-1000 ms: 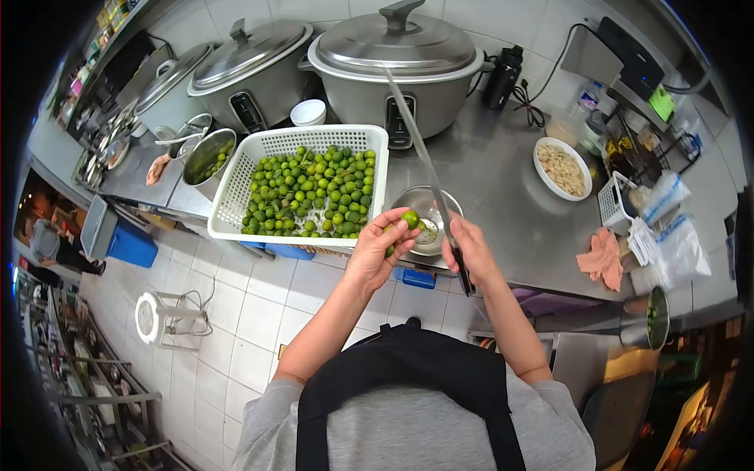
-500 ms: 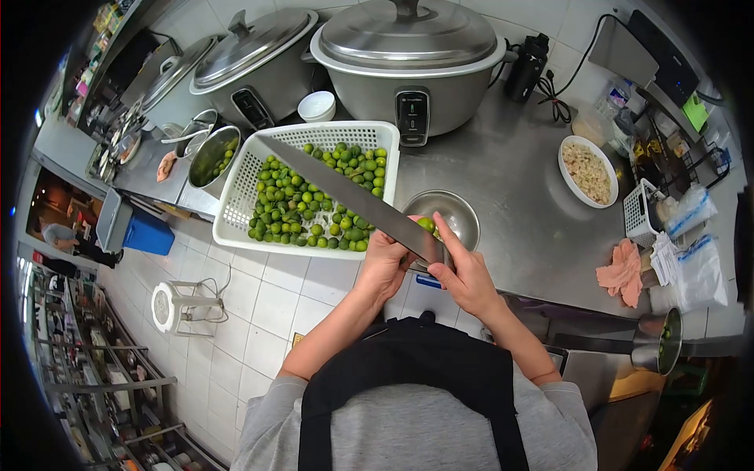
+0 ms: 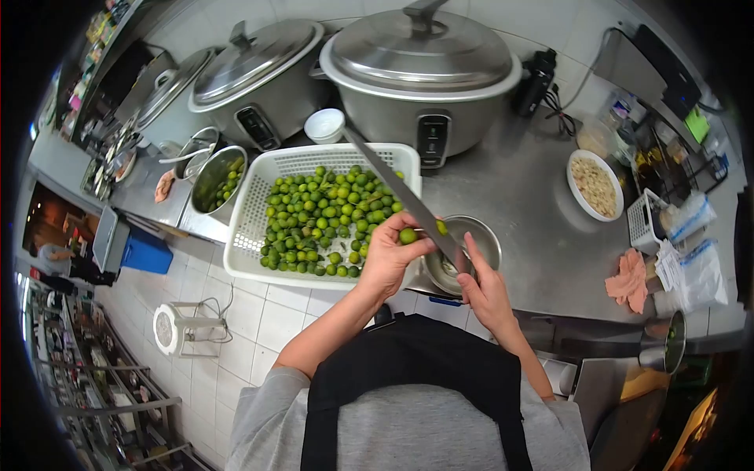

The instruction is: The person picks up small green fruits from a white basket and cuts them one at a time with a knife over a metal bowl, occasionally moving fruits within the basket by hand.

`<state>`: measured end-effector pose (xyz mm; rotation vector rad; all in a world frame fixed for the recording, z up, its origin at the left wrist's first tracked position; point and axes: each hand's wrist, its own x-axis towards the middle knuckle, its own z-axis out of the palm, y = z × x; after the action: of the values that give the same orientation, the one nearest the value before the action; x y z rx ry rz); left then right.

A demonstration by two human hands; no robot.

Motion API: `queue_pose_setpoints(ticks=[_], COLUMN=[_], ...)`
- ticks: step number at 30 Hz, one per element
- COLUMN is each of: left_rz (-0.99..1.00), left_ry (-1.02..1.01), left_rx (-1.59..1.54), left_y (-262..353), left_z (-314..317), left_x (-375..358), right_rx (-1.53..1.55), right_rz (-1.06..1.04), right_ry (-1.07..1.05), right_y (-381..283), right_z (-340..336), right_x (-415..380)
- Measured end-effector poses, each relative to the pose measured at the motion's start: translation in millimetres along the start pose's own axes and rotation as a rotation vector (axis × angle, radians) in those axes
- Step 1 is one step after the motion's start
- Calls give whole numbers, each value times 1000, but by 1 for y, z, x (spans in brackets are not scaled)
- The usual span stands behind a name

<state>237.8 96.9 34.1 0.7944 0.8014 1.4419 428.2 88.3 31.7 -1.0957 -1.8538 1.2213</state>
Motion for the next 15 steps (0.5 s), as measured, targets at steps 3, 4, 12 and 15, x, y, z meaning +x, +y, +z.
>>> queue_pose_setpoints(ticks=[3, 4, 12, 15], left_rz=[64, 22, 525, 419], left_ry=[-5, 13, 727, 904], left_rx=[184, 127, 785, 551], left_y=[6, 21, 176, 195], left_z=[-22, -22, -223, -291], left_x=[10, 11, 38, 26], right_rx=[115, 208, 386, 415], right_rz=[29, 84, 125, 158], right_ry=[-16, -60, -61, -17], right_y=[-2, -5, 3, 12], right_z=[17, 18, 31, 32], right_x=[17, 21, 32, 35])
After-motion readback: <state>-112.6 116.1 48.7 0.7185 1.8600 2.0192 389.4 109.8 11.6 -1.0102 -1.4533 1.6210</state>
